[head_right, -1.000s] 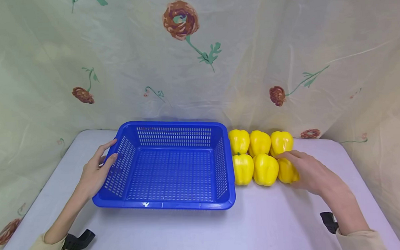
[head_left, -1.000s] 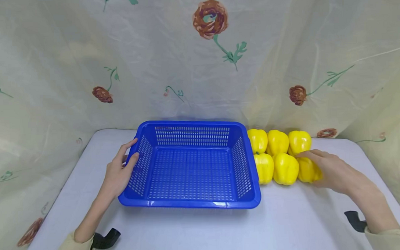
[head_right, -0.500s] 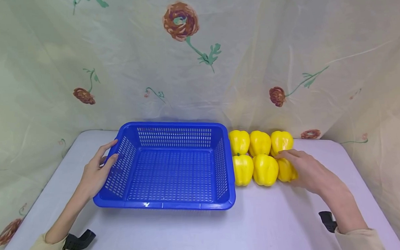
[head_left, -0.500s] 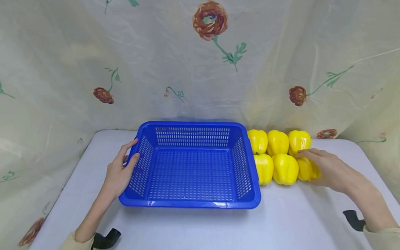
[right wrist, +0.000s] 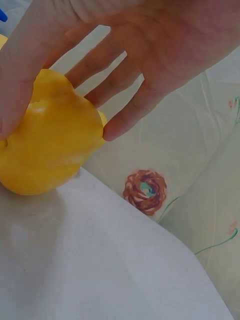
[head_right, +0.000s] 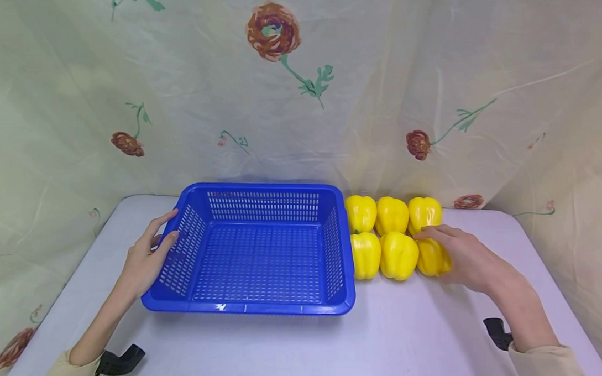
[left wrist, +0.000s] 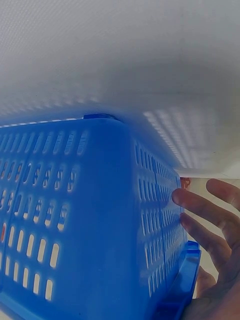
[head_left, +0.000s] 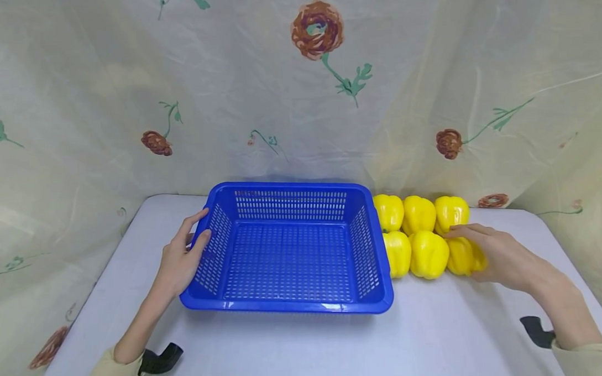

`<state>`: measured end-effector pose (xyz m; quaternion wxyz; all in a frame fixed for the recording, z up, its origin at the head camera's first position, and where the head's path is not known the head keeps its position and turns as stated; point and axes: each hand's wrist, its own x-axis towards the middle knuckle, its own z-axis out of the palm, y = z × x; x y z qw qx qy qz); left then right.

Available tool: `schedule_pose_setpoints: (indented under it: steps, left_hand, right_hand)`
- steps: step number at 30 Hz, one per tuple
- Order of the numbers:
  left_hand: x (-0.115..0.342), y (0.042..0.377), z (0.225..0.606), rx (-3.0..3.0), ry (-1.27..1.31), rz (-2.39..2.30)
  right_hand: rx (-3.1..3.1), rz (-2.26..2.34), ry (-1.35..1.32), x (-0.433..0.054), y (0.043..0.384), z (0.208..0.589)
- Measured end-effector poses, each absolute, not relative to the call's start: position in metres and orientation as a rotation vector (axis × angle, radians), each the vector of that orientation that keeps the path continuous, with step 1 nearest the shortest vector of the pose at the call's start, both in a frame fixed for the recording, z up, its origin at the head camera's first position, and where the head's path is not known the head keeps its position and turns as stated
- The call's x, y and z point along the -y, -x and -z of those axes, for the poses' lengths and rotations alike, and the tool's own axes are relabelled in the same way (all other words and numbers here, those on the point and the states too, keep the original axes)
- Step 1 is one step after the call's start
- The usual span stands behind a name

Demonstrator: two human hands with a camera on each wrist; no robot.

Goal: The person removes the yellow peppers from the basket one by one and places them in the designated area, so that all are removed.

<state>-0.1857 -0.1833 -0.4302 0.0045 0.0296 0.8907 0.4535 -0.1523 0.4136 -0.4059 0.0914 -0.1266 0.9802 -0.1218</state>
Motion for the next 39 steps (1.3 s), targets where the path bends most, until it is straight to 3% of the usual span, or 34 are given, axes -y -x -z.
schedule_pose_setpoints:
  steps: [39]
  left_hand:
    - [0.184, 0.186, 0.432, -2.803, -0.101, -1.41]
  right_hand:
    - [-2.92, 0.455, 0.368, -0.417, 0.147, 0.416]
